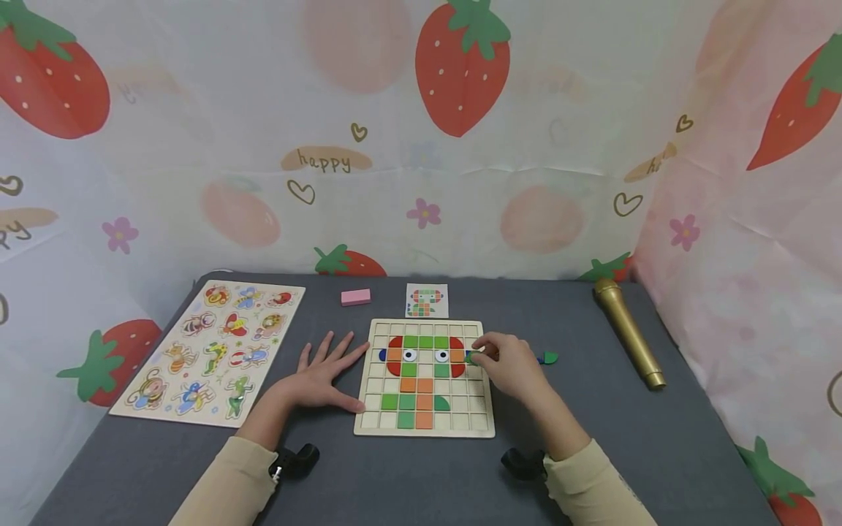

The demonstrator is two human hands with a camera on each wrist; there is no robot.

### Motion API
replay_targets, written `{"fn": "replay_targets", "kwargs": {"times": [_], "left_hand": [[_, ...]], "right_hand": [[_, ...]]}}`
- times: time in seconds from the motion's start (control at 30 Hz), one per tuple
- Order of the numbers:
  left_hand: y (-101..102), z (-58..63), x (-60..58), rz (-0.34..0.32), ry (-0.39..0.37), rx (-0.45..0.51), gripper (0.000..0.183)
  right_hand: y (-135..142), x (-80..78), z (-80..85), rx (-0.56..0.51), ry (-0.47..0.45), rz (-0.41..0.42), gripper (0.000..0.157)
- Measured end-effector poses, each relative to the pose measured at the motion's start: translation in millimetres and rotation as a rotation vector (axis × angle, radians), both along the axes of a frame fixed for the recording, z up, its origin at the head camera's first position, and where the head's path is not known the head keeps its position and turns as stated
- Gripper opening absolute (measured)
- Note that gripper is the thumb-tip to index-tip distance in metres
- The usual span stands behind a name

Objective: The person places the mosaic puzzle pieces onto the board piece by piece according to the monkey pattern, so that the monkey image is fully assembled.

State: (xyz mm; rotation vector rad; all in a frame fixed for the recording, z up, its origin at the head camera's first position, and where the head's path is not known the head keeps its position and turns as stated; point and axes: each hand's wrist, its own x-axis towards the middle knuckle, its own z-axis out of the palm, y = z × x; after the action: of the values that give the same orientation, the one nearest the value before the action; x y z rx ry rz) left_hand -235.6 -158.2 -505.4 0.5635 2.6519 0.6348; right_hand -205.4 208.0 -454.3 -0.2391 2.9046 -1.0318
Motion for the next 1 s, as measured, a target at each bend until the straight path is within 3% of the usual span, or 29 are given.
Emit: {"fn": "replay_targets", "kwargs": {"times": [0.3,1.0], "left_hand": [[-0.4,-2.5,-2.0,-0.002,0.001,-0.011,0.115],[-2.2,-4.0,-2.2,-0.001,0.001,-0.017,0.115]], "right_hand": [[-24.4,0.0,-7.1,-0.063,-0.019,0.008,0.013],[-87.1,5.8,-24.7,-0.152,-0.063,0.117,0.008]]}}
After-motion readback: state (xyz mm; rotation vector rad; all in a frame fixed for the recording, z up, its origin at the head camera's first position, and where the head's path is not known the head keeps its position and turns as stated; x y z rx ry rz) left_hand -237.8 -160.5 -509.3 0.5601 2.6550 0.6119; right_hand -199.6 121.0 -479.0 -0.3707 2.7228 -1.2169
